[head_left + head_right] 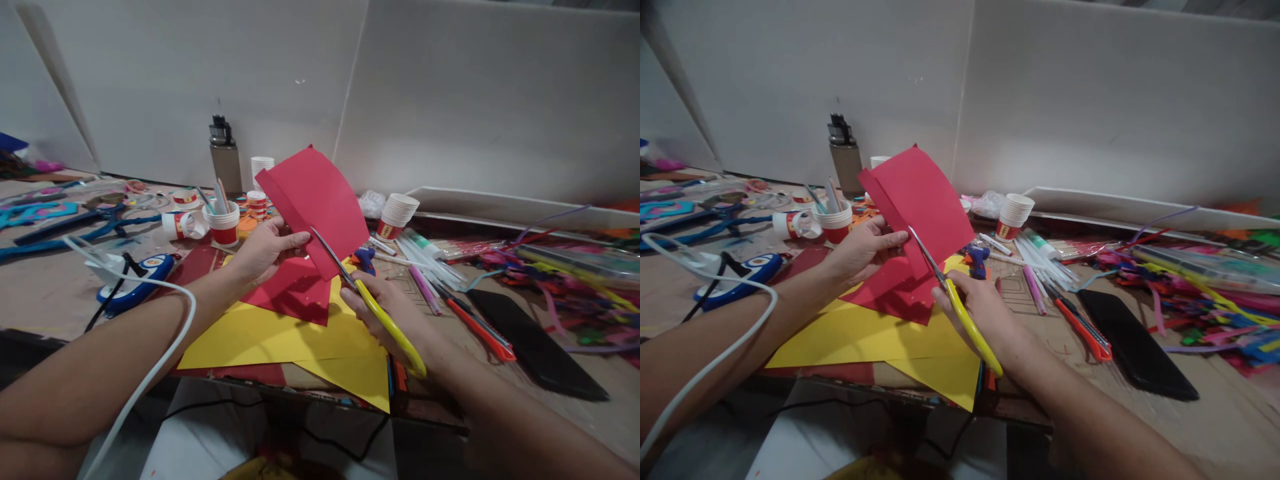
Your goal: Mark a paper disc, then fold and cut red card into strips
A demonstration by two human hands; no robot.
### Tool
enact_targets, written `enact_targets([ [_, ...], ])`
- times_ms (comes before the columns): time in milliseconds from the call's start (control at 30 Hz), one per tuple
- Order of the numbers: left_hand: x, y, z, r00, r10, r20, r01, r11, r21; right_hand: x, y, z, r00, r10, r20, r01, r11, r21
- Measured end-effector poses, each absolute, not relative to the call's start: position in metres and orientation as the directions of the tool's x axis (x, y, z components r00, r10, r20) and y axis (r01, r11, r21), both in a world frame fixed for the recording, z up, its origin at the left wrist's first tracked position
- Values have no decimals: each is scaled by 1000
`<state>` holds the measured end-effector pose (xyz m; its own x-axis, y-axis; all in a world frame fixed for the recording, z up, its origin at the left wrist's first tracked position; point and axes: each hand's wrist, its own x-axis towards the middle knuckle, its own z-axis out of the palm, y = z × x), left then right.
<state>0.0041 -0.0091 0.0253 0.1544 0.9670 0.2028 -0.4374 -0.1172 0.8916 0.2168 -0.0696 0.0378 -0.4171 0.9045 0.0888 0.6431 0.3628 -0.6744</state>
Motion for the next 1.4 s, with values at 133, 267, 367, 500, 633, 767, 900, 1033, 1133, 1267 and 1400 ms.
enact_targets([
  [133, 5, -10, 26, 168, 965, 200, -417, -114, 902, 218, -70, 38, -450, 887, 108, 627, 400, -668],
  [267, 6, -10, 25, 183, 959, 216, -412, -125, 903, 217, -71, 40, -456, 884, 104, 636, 405, -657],
  [367, 6, -11, 25, 184, 957, 224, -415, -131, 900, 217, -72, 41, -436, 893, 110, 651, 397, -647],
  [500, 5, -11, 25, 172, 961, 215, -419, -126, 899, 217, -71, 39, -418, 902, 112, 647, 382, -660],
  [633, 5, -10, 25, 181, 960, 215, -415, -124, 901, 216, -70, 37, -412, 904, 109, 641, 373, -671],
  [767, 5, -11, 26, 189, 957, 219, -407, -126, 904, 216, -70, 37, -409, 907, 104, 642, 367, -673],
  [900, 4, -10, 26, 199, 956, 216, -410, -119, 904, 217, -69, 37, -421, 901, 102, 656, 380, -652],
  [1033, 1, -8, 27, 190, 956, 222, -446, -118, 887, 219, -68, 37, -428, 900, 86, 660, 376, -651],
  [1133, 0, -6, 27, 175, 959, 222, -450, -123, 884, 219, -69, 39, -430, 899, 81, 661, 374, -650],
  [1267, 0, -6, 26, 171, 964, 205, -427, -115, 897, 218, -71, 41, -447, 891, 77, 628, 374, -683],
  [1400, 1, -6, 25, 181, 962, 207, -417, -115, 902, 217, -72, 41, -429, 897, 105, 630, 380, -677],
])
